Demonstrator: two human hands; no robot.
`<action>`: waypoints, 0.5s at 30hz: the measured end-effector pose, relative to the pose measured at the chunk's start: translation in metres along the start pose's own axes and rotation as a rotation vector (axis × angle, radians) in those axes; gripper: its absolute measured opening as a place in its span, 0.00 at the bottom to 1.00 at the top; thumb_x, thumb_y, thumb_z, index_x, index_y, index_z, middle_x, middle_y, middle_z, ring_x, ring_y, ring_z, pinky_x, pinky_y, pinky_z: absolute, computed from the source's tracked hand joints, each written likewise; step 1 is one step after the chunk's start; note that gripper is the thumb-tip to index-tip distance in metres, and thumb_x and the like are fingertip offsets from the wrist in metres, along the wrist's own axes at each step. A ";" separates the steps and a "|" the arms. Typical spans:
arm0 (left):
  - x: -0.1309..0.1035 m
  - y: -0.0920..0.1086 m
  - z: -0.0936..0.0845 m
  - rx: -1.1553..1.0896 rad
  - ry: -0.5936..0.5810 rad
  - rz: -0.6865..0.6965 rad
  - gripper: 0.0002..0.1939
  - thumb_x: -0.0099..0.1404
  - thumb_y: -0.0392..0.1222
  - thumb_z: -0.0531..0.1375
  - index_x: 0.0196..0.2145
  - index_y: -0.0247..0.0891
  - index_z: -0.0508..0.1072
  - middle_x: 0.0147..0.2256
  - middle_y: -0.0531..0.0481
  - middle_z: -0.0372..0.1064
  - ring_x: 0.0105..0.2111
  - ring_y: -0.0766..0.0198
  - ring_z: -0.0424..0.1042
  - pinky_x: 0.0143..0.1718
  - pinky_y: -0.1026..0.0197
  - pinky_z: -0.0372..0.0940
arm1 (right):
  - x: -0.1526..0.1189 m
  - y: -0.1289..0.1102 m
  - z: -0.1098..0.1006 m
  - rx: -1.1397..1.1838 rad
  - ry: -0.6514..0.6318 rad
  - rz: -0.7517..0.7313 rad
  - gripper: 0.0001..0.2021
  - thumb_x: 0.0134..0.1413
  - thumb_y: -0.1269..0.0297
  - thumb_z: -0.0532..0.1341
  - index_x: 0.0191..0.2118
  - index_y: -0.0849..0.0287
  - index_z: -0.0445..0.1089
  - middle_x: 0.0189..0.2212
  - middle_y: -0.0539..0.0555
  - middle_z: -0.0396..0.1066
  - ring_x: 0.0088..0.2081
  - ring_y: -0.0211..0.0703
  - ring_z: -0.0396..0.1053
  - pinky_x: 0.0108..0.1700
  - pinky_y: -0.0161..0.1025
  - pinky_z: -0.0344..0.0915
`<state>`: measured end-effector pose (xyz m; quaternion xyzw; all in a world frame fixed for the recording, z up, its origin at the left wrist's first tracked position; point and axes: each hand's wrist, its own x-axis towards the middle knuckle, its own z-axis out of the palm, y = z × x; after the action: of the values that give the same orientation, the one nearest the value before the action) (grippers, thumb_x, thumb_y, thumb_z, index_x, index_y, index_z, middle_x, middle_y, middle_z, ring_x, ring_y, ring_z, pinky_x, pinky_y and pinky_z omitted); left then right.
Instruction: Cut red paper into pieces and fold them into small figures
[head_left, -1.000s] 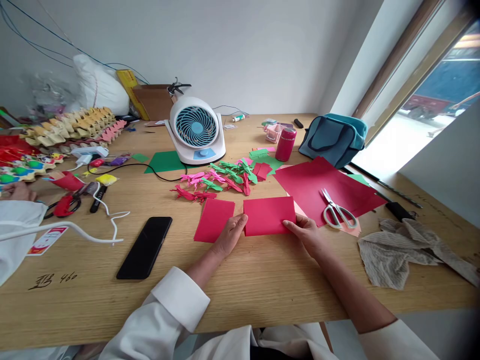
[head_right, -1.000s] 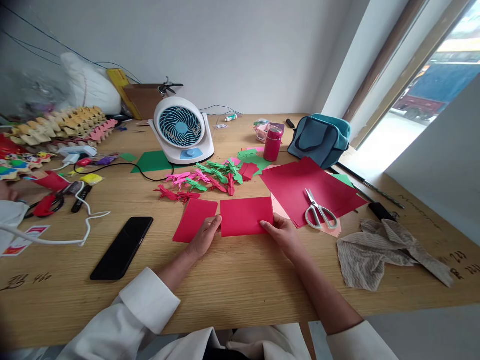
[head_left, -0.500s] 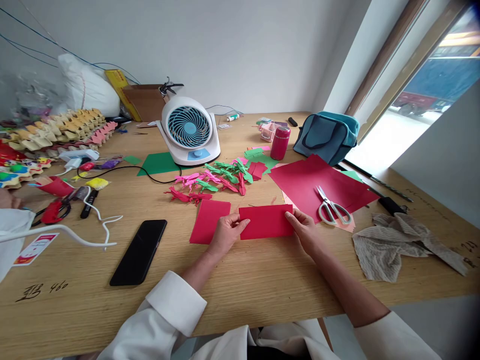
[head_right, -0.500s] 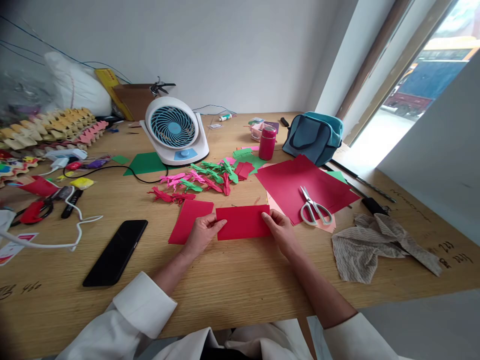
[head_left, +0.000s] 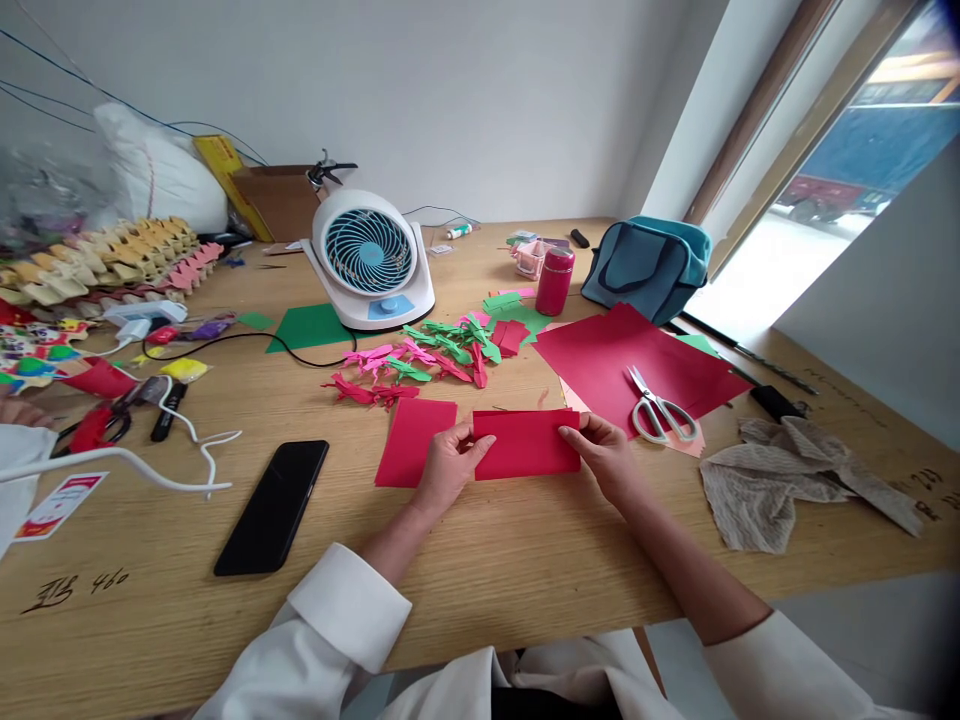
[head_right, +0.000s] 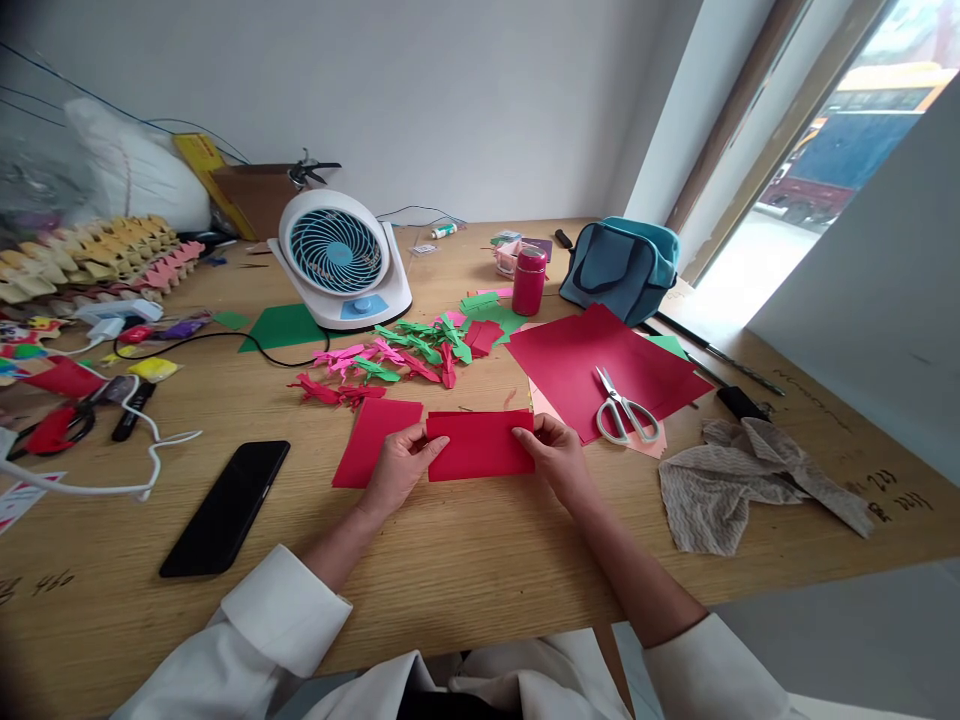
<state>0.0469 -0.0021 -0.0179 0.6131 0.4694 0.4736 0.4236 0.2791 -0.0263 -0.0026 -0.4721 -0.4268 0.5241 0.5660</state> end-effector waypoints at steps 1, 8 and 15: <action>0.000 -0.002 0.000 -0.001 0.004 -0.008 0.17 0.57 0.50 0.65 0.21 0.37 0.66 0.20 0.57 0.55 0.24 0.70 0.53 0.26 0.65 0.51 | 0.000 0.001 0.000 0.008 0.005 -0.004 0.14 0.41 0.53 0.73 0.26 0.56 0.71 0.26 0.48 0.74 0.28 0.40 0.67 0.32 0.38 0.66; -0.001 0.000 0.002 -0.037 0.031 -0.018 0.15 0.57 0.48 0.65 0.25 0.37 0.67 0.21 0.59 0.56 0.23 0.70 0.55 0.26 0.66 0.53 | 0.003 0.001 0.003 0.000 0.050 -0.056 0.19 0.37 0.52 0.74 0.27 0.54 0.66 0.26 0.49 0.71 0.28 0.40 0.67 0.31 0.38 0.67; -0.001 0.008 0.005 -0.160 0.043 -0.033 0.26 0.56 0.43 0.66 0.52 0.39 0.66 0.26 0.57 0.65 0.26 0.68 0.63 0.30 0.66 0.58 | 0.004 0.003 0.003 0.043 0.017 -0.057 0.24 0.39 0.54 0.74 0.43 0.49 0.67 0.29 0.47 0.72 0.32 0.42 0.70 0.35 0.39 0.69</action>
<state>0.0531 -0.0054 -0.0115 0.5591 0.4493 0.5156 0.4687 0.2760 -0.0220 -0.0052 -0.4520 -0.4239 0.5127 0.5943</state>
